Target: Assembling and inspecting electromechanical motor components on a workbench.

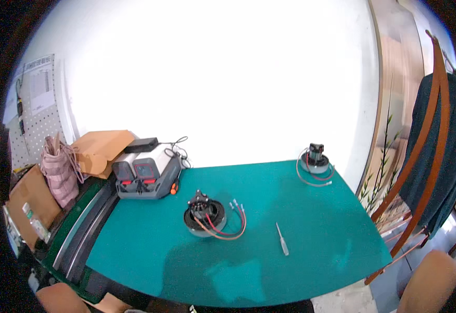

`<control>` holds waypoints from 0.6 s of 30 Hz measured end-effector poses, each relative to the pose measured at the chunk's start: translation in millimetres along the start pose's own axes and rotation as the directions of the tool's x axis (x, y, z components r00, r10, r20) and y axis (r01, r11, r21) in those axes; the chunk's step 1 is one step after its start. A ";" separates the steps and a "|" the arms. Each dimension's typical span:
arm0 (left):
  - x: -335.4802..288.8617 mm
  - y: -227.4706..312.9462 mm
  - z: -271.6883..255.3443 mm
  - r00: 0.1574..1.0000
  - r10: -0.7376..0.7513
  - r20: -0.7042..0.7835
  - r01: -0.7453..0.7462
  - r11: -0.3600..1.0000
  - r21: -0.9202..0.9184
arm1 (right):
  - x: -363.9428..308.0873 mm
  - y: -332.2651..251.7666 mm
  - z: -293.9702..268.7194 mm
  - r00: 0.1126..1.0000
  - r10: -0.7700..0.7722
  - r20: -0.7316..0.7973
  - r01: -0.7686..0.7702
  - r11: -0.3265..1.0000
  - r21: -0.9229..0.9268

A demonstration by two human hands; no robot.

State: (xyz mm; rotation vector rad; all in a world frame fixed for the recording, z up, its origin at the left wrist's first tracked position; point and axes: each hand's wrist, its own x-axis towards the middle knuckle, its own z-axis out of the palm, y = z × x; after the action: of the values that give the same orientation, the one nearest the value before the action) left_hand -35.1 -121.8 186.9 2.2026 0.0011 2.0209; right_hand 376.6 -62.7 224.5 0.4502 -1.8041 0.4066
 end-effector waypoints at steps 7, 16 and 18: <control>1.8 -7.3 -4.3 0.996 0.091 -0.023 -0.092 0.993 -0.071 | 15.3 -4.4 0.1 0.997 -0.076 -0.008 0.076 0.975 0.207; -55.4 14.6 -1.3 0.960 -0.253 -0.122 0.228 0.956 -0.187 | -31.6 -18.8 28.1 0.944 0.247 -0.217 -0.080 0.814 0.575; -71.0 -3.5 1.6 0.950 -0.281 -0.133 0.244 0.939 -0.242 | -40.0 -18.9 28.4 0.928 0.285 -0.240 -0.084 0.788 0.610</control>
State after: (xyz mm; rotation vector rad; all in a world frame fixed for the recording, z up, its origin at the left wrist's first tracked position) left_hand -39.6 -125.9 116.1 1.7897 0.0805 1.9426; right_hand 372.6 -89.3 179.3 0.5945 -1.3748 1.1420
